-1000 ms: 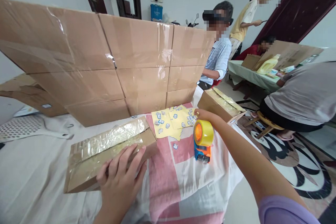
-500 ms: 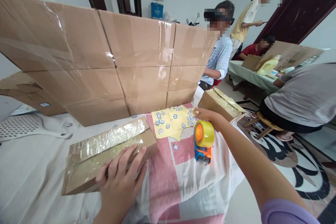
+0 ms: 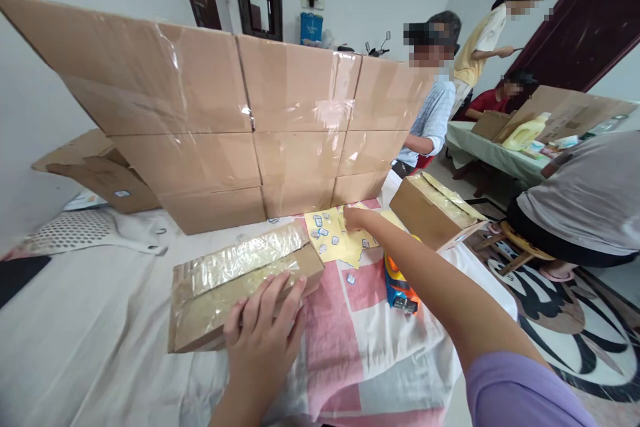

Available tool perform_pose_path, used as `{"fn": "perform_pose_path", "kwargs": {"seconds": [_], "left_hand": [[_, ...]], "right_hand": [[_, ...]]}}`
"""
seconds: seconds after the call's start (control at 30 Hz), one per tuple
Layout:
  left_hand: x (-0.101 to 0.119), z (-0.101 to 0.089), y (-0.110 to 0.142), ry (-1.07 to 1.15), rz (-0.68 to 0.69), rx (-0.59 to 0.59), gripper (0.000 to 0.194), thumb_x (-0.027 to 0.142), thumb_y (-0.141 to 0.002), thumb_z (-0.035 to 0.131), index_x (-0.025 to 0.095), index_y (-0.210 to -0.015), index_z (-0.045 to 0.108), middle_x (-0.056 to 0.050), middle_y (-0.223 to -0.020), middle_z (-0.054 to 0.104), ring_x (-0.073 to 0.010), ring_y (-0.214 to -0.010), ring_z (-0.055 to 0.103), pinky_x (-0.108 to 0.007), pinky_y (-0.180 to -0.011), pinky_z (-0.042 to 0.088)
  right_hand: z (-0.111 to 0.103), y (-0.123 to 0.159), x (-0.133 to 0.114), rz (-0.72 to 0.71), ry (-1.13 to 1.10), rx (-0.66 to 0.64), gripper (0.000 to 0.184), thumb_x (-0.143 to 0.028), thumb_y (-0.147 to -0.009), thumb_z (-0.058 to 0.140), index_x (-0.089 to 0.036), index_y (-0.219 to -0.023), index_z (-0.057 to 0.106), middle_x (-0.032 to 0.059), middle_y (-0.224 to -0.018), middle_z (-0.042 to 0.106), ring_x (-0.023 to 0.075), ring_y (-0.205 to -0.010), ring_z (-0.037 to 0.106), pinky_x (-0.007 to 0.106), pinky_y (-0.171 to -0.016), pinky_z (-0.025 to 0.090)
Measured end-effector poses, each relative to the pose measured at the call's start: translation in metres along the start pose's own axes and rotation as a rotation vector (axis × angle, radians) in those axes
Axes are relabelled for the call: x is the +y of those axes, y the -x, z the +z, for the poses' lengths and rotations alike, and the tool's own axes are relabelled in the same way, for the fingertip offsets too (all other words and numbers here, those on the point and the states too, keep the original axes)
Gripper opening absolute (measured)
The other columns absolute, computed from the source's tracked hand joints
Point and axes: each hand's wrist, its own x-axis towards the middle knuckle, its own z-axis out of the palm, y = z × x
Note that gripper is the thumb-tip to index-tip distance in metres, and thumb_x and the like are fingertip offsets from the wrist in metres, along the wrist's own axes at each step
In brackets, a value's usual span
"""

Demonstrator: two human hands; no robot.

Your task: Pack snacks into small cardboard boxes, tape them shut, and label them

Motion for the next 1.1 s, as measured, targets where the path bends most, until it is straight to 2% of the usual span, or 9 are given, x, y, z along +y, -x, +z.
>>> {"fn": "perform_pose_path", "kwargs": {"seconds": [0.2, 0.37, 0.47, 0.6, 0.7, 0.8, 0.9, 1.0, 1.1], "left_hand": [[0.005, -0.001, 0.001, 0.041, -0.056, 0.005, 0.039, 0.027, -0.094, 0.063, 0.031, -0.132, 0.069, -0.002, -0.133, 0.073, -0.0247, -0.118, 0.065, -0.044, -0.112, 0.025], [0.001, 0.002, 0.000, 0.045, -0.054, 0.002, 0.040, 0.024, -0.095, 0.061, 0.031, -0.135, 0.067, -0.002, -0.136, 0.071, -0.0245, -0.119, 0.065, -0.043, -0.107, 0.028], [-0.012, 0.001, -0.003, 0.026, 0.011, 0.020, 0.038, 0.025, -0.097, 0.061, 0.030, -0.134, 0.067, -0.002, -0.135, 0.072, -0.0230, -0.116, 0.065, -0.042, -0.103, 0.030], [-0.045, -0.007, -0.007, 0.057, 0.105, 0.023, 0.028, 0.027, -0.097, 0.064, 0.032, -0.124, 0.072, -0.001, -0.125, 0.076, -0.0223, -0.107, 0.067, -0.042, -0.098, 0.032], [-0.071, -0.014, -0.007, 0.111, 0.151, -0.016, 0.023, 0.026, -0.096, 0.066, 0.033, -0.117, 0.073, -0.002, -0.120, 0.077, -0.0220, -0.105, 0.068, -0.041, -0.097, 0.033], [-0.087, -0.017, -0.005, 0.148, 0.176, -0.004, 0.021, 0.021, -0.093, 0.069, 0.031, -0.111, 0.074, -0.003, -0.114, 0.078, -0.0220, -0.103, 0.070, -0.041, -0.097, 0.033], [-0.092, -0.015, -0.002, 0.185, 0.152, 0.011, 0.022, 0.017, -0.090, 0.069, 0.031, -0.106, 0.073, -0.003, -0.110, 0.078, -0.0228, -0.103, 0.071, -0.042, -0.097, 0.034], [-0.093, -0.011, 0.002, 0.192, 0.133, 0.018, 0.023, 0.017, -0.086, 0.069, 0.031, -0.104, 0.073, -0.002, -0.110, 0.078, -0.0234, -0.101, 0.071, -0.043, -0.098, 0.035], [-0.096, -0.009, 0.003, 0.181, 0.141, 0.032, 0.022, 0.018, -0.084, 0.070, 0.031, -0.101, 0.073, -0.002, -0.108, 0.077, -0.0242, -0.098, 0.070, -0.044, -0.097, 0.035]], "right_hand": [[0.001, 0.010, -0.006, 0.037, -0.055, 0.000, 0.029, -0.036, -0.101, 0.067, -0.017, -0.124, 0.066, 0.0094, -0.125, 0.067, 0.0221, -0.106, 0.068, 0.042, -0.092, 0.060], [-0.002, 0.043, -0.009, -0.013, -0.244, 0.168, 0.011, -0.026, -0.098, 0.067, -0.015, -0.098, 0.067, 0.0062, -0.105, 0.069, 0.0197, -0.095, 0.066, 0.037, -0.087, 0.057], [0.005, 0.077, -0.016, -0.107, -0.432, 0.320, 0.004, -0.017, -0.093, 0.059, -0.018, -0.089, 0.060, 0.0070, -0.101, 0.066, 0.0199, -0.095, 0.065, 0.032, -0.083, 0.052], [0.030, 0.114, -0.031, -0.234, -0.706, 0.399, 0.011, -0.028, -0.094, 0.043, -0.022, -0.098, 0.052, 0.0007, -0.084, 0.062, 0.0162, -0.074, 0.065, 0.028, -0.067, 0.050], [0.052, 0.123, -0.047, -0.325, -1.033, 0.442, 0.017, -0.035, -0.088, 0.051, -0.022, -0.099, 0.052, -0.0027, -0.076, 0.058, 0.0143, -0.063, 0.060, 0.028, -0.061, 0.047], [0.066, 0.123, -0.063, -0.382, -1.304, 0.496, 0.024, -0.034, -0.080, 0.063, -0.022, -0.101, 0.059, -0.0001, -0.082, 0.063, 0.0154, -0.070, 0.061, 0.029, -0.063, 0.049], [0.070, 0.126, -0.072, -0.429, -1.361, 0.473, 0.017, -0.028, -0.081, 0.066, -0.022, -0.097, 0.065, 0.0028, -0.091, 0.067, 0.0179, -0.084, 0.065, 0.030, -0.071, 0.052], [0.069, 0.132, -0.073, -0.464, -1.395, 0.460, 0.005, -0.025, -0.084, 0.065, -0.022, -0.088, 0.067, 0.0017, -0.087, 0.069, 0.0175, -0.082, 0.065, 0.032, -0.074, 0.052], [0.069, 0.137, -0.074, -0.495, -1.347, 0.513, 0.007, -0.022, -0.087, 0.063, -0.023, -0.084, 0.070, 0.0019, -0.089, 0.070, 0.0175, -0.084, 0.064, 0.032, -0.075, 0.050]]}}
